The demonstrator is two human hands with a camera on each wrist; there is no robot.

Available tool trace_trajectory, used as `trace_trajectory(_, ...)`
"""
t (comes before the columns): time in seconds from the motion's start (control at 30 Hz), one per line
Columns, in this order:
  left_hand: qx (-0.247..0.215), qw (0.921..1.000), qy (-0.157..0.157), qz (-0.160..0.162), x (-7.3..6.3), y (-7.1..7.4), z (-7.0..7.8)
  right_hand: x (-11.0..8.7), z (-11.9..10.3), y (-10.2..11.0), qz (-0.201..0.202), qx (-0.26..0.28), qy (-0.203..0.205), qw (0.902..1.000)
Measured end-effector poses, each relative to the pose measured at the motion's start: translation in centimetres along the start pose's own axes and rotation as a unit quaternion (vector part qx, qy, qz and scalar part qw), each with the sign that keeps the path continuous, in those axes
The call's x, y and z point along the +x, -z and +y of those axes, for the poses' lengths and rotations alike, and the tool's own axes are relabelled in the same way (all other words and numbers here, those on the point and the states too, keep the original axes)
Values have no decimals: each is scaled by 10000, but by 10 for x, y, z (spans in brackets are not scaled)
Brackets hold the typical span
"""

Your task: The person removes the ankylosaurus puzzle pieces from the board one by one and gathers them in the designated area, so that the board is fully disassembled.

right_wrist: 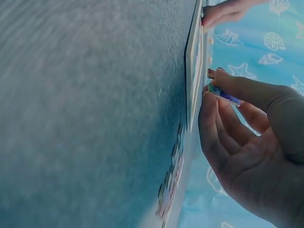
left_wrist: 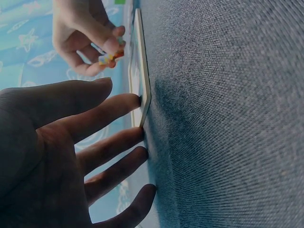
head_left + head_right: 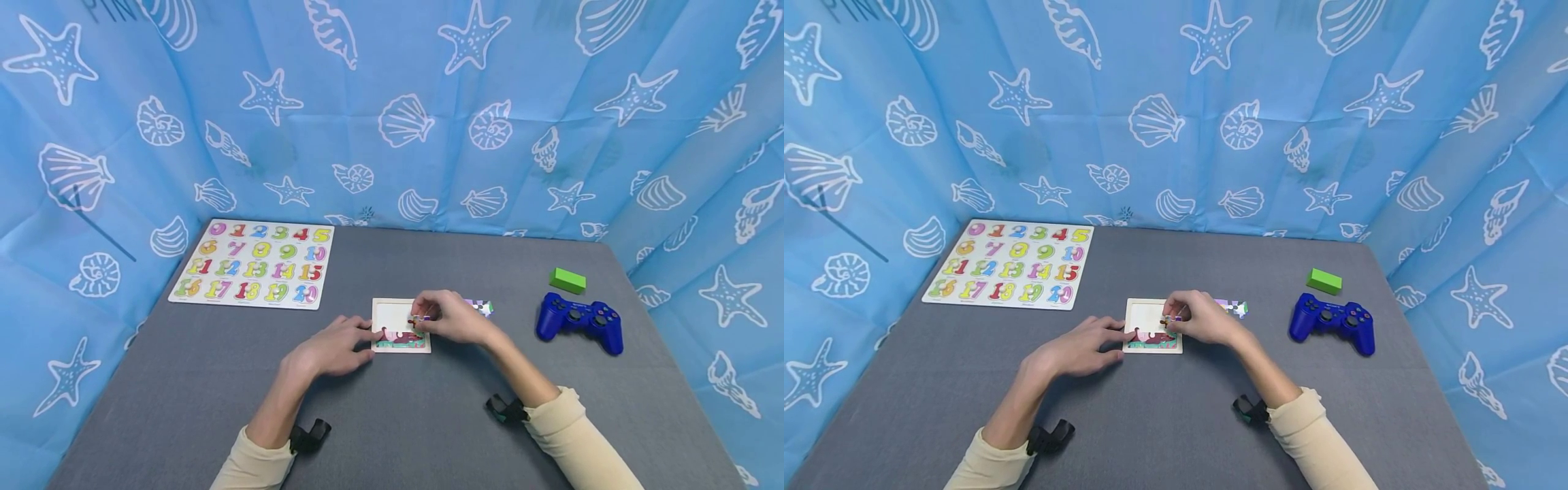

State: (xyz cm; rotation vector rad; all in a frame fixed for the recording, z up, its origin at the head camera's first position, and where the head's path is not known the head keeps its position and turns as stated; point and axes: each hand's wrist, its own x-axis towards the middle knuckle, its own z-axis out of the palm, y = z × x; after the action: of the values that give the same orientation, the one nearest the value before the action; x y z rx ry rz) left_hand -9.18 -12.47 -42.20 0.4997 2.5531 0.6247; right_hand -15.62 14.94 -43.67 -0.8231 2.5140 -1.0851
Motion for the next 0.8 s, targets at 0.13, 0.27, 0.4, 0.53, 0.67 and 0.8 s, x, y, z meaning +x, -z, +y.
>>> trace_trajectory(0.13,0,10000,5,1,0,0,0,-7,4,6,1,132,-60,9999)
trace_trajectory(0.27,7,10000,-28,22,-1,0,0,-17,9,14,-46,429,-245,9988)
trace_trajectory(0.4,0,10000,-80,35,-1,-1,-1,-28,16,23,-69,690,-365,9969)
trace_trajectory(0.53,-3,9999,-101,39,-1,0,0,-40,21,33,-79,823,-498,9953)
trace_trajectory(0.67,-7,10000,-82,24,-1,0,0,-52,26,42,-80,807,-675,9944)
trace_trajectory(0.8,-6,10000,-80,36,-1,-1,0,-62,32,50,-80,823,-784,9935)
